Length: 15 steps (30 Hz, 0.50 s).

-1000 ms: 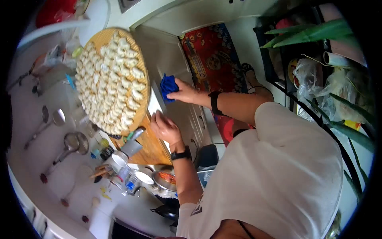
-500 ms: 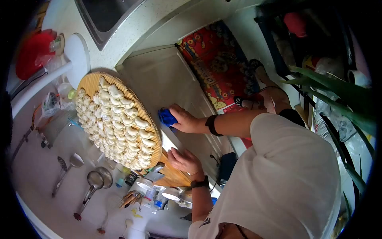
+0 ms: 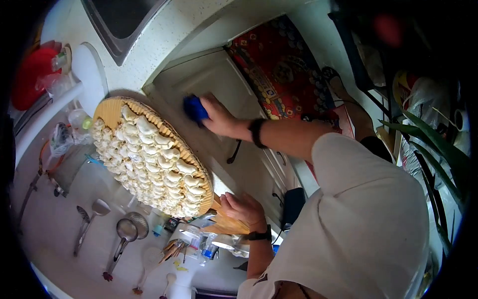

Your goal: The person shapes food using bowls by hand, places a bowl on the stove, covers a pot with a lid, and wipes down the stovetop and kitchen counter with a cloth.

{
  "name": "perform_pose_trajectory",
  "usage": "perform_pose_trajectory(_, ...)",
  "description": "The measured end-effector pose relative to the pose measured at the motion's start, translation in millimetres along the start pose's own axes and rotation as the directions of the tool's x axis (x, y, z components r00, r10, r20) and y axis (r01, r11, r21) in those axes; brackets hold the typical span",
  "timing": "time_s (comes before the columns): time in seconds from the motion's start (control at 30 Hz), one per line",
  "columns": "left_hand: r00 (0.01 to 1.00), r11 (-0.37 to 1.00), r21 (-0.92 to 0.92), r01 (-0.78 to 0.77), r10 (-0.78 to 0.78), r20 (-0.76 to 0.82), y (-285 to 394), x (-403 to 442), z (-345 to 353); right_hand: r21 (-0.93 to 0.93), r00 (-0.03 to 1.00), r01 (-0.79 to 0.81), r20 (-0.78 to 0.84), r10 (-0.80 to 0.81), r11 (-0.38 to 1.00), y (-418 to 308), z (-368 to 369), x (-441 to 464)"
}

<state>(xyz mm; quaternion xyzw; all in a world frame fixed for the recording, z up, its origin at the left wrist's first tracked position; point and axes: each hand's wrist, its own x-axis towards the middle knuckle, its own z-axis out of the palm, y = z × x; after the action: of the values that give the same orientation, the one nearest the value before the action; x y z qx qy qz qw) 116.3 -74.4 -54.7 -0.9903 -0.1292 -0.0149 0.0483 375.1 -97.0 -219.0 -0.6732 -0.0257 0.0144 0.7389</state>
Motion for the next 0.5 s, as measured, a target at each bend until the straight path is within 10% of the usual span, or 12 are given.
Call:
perform_pose_trajectory(0.2, 0.999, 0.999, -0.031, -0.011, 0.012, 0.039, -1.4, -0.4, -4.4, 0.281, 0.954, -0.257, 0.23, 0.195, 0.925, -59.7, -48.7, -65.9)
perform_pose_trajectory(0.5, 0.999, 0.999, -0.033, -0.01, 0.011, 0.031, -1.6, -1.2, -0.9, 0.233, 0.993, 0.045, 0.097, -0.07, 0.971, -51.3, -11.3, -6.4)
